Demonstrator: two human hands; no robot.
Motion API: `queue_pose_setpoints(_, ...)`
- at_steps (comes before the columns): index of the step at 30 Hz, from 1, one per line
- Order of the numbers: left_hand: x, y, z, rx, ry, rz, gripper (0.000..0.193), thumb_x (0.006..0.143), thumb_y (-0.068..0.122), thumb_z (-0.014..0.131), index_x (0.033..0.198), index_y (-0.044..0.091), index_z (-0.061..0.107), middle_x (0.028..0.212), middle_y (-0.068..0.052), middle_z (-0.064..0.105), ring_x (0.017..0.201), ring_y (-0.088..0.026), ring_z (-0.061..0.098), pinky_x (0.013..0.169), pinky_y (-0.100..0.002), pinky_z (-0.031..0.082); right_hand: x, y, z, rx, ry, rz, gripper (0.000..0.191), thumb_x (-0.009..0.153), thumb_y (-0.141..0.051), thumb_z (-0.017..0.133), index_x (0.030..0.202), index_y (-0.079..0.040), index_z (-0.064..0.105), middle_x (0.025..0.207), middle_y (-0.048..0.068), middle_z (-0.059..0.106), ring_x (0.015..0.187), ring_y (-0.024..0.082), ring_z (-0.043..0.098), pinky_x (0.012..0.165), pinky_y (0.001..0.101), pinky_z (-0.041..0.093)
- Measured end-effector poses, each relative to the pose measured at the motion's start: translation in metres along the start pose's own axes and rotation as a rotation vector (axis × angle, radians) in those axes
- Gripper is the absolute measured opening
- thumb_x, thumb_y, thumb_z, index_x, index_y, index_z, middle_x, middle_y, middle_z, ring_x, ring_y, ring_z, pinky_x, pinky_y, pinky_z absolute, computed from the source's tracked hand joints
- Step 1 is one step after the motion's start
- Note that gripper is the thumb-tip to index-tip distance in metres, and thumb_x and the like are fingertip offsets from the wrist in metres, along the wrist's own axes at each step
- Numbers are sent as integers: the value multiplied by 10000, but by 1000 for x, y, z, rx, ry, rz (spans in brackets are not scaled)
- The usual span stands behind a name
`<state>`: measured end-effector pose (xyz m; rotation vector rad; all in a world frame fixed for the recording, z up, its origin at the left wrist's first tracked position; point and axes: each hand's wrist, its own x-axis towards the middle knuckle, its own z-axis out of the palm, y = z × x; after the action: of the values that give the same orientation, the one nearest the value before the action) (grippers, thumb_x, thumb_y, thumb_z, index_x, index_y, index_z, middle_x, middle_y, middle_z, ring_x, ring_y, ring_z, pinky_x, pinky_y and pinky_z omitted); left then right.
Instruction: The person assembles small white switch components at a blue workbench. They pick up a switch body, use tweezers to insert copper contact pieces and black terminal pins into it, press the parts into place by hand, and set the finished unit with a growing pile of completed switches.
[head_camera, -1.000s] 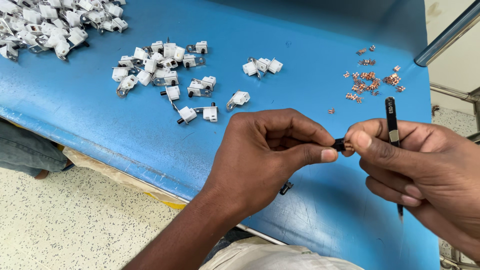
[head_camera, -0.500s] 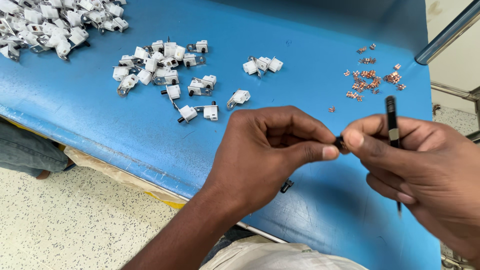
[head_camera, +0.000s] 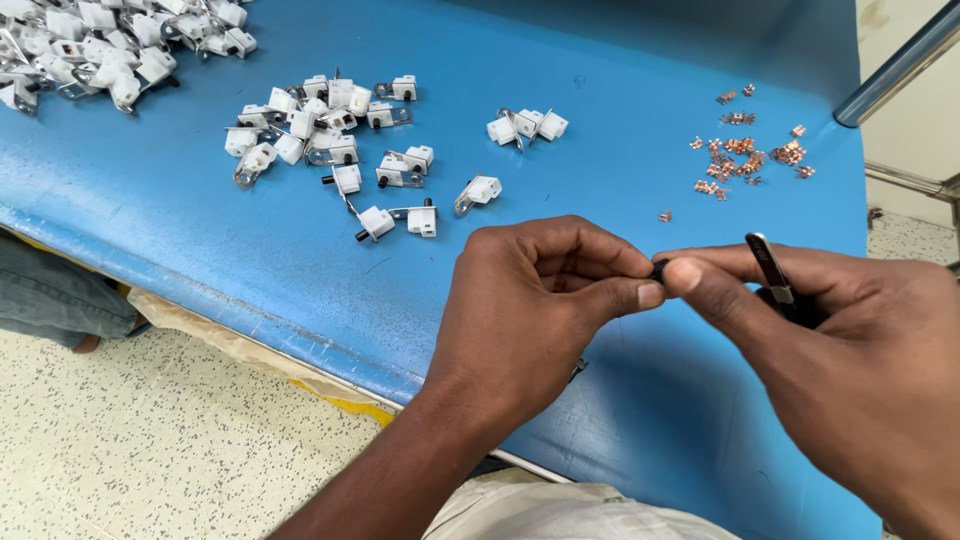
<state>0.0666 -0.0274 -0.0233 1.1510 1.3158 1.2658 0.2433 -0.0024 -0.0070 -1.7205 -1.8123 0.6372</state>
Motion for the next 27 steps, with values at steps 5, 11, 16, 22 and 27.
queue_pose_setpoints(5, 4, -13, -2, 283, -91, -74, 157, 813, 164, 778, 959, 109, 789, 867, -45, 814, 761, -128, 776, 712, -317, 642, 10, 9, 3, -141, -126, 39, 221, 871, -314, 789, 1023, -178, 873, 494, 7, 530, 435, 82, 380, 378, 296, 311)
queue_pose_setpoints(11, 61, -33, -45, 1058, 163, 586, 243, 865, 188, 769, 1105, 157, 783, 1250, -68, 736, 1099, -288, 682, 1009, -470, 503, 26, 20, 8, -677, -86, 119, 302, 938, -482, 750, 1112, -250, 834, 573, 131, 628, 448, 239, 608, 490, 358, 469)
queue_pose_setpoints(16, 86, -45, -80, 1141, 48, 277, 240, 891, 177, 741, 1126, 135, 764, 1220, -106, 705, 1091, -292, 651, 1005, -475, 506, 33, 24, 11, -747, -103, 14, 320, 884, -531, 769, 1042, -266, 856, 596, 109, 707, 524, 252, 666, 585, 373, 525)
queue_pose_setpoints(22, 102, -38, -100, 1327, 150, 375, 247, 822, 168, 812, 1064, 121, 799, 1150, -138, 718, 1107, -313, 618, 1014, -465, 472, 29, 8, 11, -707, -116, 132, 314, 900, -506, 755, 1045, -241, 842, 631, 83, 637, 575, 237, 622, 562, 374, 528)
queue_pose_setpoints(27, 120, -35, -100, 1345, 166, 372, 276, 790, 240, 846, 1034, 118, 804, 1073, -135, 745, 1058, -326, 624, 981, -499, 435, 33, 2, 8, -743, -199, 205, 291, 935, -499, 733, 1079, -264, 825, 588, 102, 629, 512, 239, 625, 539, 369, 499)
